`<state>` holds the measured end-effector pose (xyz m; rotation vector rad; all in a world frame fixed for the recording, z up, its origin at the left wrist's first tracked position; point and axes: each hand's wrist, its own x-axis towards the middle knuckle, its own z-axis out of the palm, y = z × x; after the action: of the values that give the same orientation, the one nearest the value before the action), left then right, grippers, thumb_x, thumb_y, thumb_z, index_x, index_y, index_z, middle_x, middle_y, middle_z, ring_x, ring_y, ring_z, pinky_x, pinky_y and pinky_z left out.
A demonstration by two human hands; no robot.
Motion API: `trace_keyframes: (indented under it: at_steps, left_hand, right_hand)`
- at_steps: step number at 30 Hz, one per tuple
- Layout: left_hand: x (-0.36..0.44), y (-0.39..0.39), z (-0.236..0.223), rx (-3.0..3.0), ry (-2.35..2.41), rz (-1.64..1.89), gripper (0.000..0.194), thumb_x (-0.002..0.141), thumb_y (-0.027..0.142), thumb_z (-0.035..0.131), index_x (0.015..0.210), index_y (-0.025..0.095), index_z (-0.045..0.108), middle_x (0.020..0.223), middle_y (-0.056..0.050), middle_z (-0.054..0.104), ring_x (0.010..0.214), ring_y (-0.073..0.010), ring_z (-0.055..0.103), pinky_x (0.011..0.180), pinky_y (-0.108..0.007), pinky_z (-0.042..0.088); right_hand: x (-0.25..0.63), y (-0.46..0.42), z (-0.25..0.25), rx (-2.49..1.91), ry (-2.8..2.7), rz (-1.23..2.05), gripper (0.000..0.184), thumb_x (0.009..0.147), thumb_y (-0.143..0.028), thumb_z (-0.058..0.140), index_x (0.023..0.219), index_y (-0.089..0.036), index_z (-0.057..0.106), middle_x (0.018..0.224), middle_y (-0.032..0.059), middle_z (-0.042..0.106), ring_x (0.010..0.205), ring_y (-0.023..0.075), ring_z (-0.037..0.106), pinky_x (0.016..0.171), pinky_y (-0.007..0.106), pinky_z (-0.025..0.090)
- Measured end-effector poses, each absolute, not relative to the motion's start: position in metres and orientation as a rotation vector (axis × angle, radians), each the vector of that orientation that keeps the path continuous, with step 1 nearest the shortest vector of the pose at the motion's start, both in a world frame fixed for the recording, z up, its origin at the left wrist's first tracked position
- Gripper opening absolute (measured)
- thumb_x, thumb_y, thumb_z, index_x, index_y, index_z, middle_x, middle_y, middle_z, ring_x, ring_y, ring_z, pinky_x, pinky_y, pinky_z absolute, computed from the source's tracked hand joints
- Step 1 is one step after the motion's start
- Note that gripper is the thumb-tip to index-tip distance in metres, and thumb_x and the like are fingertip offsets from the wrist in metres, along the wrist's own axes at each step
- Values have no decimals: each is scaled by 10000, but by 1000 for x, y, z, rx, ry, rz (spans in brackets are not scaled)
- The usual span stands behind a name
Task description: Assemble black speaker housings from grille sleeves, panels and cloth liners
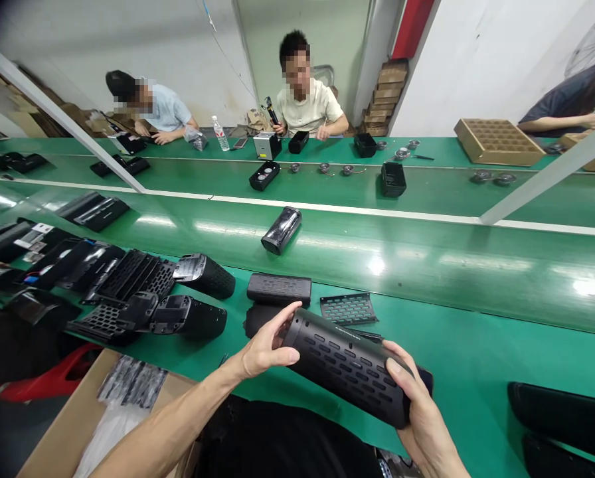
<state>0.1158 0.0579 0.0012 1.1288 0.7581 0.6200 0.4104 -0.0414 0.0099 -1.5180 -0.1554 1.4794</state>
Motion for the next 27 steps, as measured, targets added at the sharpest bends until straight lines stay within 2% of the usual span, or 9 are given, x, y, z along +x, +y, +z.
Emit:
trace_keyframes:
  at_steps: [5,8,12,14,17,19,23,25,27]
  left_hand:
    - [113,57,-6,1088,671,560,1198,775,454,899,1700,299,154,1686,-144,389,1518,-387,435,1215,-507,418]
    - [111,57,-7,1095,626,631,1164,768,420,910,1690,291,211,1687,-134,390,1540,-381,401,1247,-480,374]
    - [108,61,-1,1157,637,579,1161,746,416,923,1679,303,242,1653,-132,423,1500,-391,443,1188,-488,442]
    - [109,65,2,1159,627,546,1139,738,473,916,1663,304,275,1621,-131,447,1469,-393,467,1168,-497,452]
    - [118,70,1,1137,676,656,852,865,571,762,1580,275,405,1502,-121,539,1399,-360,512,1177,-494,408]
    - [126,72,-2,1140,732,732,725,921,553,680,1543,264,443,1429,-110,581,1355,-340,528,1177,-487,384]
    - [137,75,-4,1151,766,721,818,870,535,716,1580,263,415,1442,-101,575,1369,-356,505,1195,-490,352]
    - [140,76,-4,1176,770,682,801,879,533,708,1581,265,428,1492,-94,549,1415,-361,471,1222,-486,316]
    - [142,76,-4,1189,787,655,759,898,522,690,1570,267,445,1509,-90,541,1418,-363,473,1222,-488,309]
  right_hand:
    - [413,-40,14,-1552,-52,1519,712,768,-555,865,1417,-357,650,1258,22,787,966,265,771,719,304,636]
    - [410,-40,11,-1552,26,1478,603,779,-543,855,1318,-308,720,1224,26,795,892,228,762,692,271,629]
    - [405,-47,5,-1523,-75,1424,620,781,-589,834,1322,-321,695,1174,23,793,777,217,743,603,273,610]
    - [402,-52,2,-1506,-134,1398,700,770,-607,829,1389,-337,641,1239,44,769,875,267,760,669,330,637]
    - [395,-60,-3,-1503,-185,1334,808,749,-607,836,1467,-358,562,1360,70,709,1070,338,739,823,410,646]
    - [389,-65,-5,-1518,-208,1287,806,772,-614,812,1488,-368,534,1441,71,654,1156,358,705,901,431,628]
    - [376,-75,-8,-1578,-232,1216,735,845,-638,723,1496,-392,489,1597,48,500,1262,376,642,951,446,605]
    - [372,-80,-11,-1576,-244,1210,702,876,-643,683,1499,-417,449,1641,31,432,1298,381,612,961,466,594]
    - [372,-86,-15,-1566,-296,1196,687,906,-651,641,1508,-414,411,1625,43,437,1335,385,578,1008,498,561]
